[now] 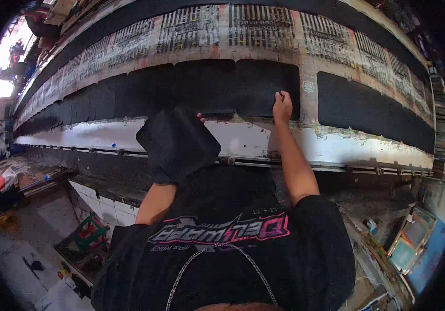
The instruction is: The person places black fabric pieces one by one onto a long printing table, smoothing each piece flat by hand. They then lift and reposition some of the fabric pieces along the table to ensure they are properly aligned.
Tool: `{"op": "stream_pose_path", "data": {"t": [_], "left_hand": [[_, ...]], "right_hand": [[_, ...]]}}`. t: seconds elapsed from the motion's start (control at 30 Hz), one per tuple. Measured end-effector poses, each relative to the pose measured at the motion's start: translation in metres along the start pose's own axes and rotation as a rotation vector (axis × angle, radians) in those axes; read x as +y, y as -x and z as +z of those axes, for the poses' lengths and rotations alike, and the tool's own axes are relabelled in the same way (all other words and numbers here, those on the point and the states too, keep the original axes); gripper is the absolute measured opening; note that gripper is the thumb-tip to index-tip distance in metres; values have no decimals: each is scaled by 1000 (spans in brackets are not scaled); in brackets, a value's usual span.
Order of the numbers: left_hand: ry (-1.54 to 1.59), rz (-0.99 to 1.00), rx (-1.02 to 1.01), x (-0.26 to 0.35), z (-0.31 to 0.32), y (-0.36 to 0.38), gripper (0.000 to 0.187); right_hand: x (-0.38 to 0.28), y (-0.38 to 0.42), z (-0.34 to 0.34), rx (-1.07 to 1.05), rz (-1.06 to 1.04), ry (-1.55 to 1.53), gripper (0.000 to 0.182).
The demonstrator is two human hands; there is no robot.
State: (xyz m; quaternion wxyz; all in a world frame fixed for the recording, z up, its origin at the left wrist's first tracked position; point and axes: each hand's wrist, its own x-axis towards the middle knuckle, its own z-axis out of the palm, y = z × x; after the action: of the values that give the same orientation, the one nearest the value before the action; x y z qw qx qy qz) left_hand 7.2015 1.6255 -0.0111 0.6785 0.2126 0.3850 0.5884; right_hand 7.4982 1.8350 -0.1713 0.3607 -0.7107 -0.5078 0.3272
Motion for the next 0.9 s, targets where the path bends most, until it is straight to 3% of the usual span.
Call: {"op": "stream_pose_path", "data": {"t": [0.07,0.27,0.33,0.37,0.43,0.47,0.53,0.6,0.63,0.73,0.77,0.8,0.87,0.9], "left_hand": [[169,-17,38,-1,0,1,57],[516,-65,36,24,20,1,56],[-585,69,-12,43,48,10,57],[-674,112,-16,44,46,14,57],[125,-4,-64,39,38,9,58],[361,-54,-85,39,37,5,59],[373,-59,-127,39,37,3,60],[374,-67,-173,40,39,-4,61],[371,-70,-191,42,41,-9,62],[589,-171,-247,40,54,-19,65],[617,-198,-274,33,58,-25,65],[619,-215,-286,25,61,-29,64],[609,-244,-300,11,66,-34,63],[607,-260,-296,5,68,-37,63]], "right_hand": [[9,-3,3,56,-90,76,37],[18,-6,6,42,-87,-2,36],[14,-6,3,50,-85,-4,37],[15,-4,5,56,-80,-8,38],[17,-7,5,39,-84,7,39],[11,-5,5,40,-89,24,41],[-5,2,-4,61,-60,11,42],[-26,17,-14,314,-397,383,45],[-34,24,-14,333,-415,345,49],[-58,69,-8,-479,-229,-570,42],[-78,95,-18,-683,-22,-497,38],[-105,123,-33,-725,33,-300,39],[-103,144,-42,-604,-142,2,39],[-100,143,-49,-571,-134,10,39]]}}
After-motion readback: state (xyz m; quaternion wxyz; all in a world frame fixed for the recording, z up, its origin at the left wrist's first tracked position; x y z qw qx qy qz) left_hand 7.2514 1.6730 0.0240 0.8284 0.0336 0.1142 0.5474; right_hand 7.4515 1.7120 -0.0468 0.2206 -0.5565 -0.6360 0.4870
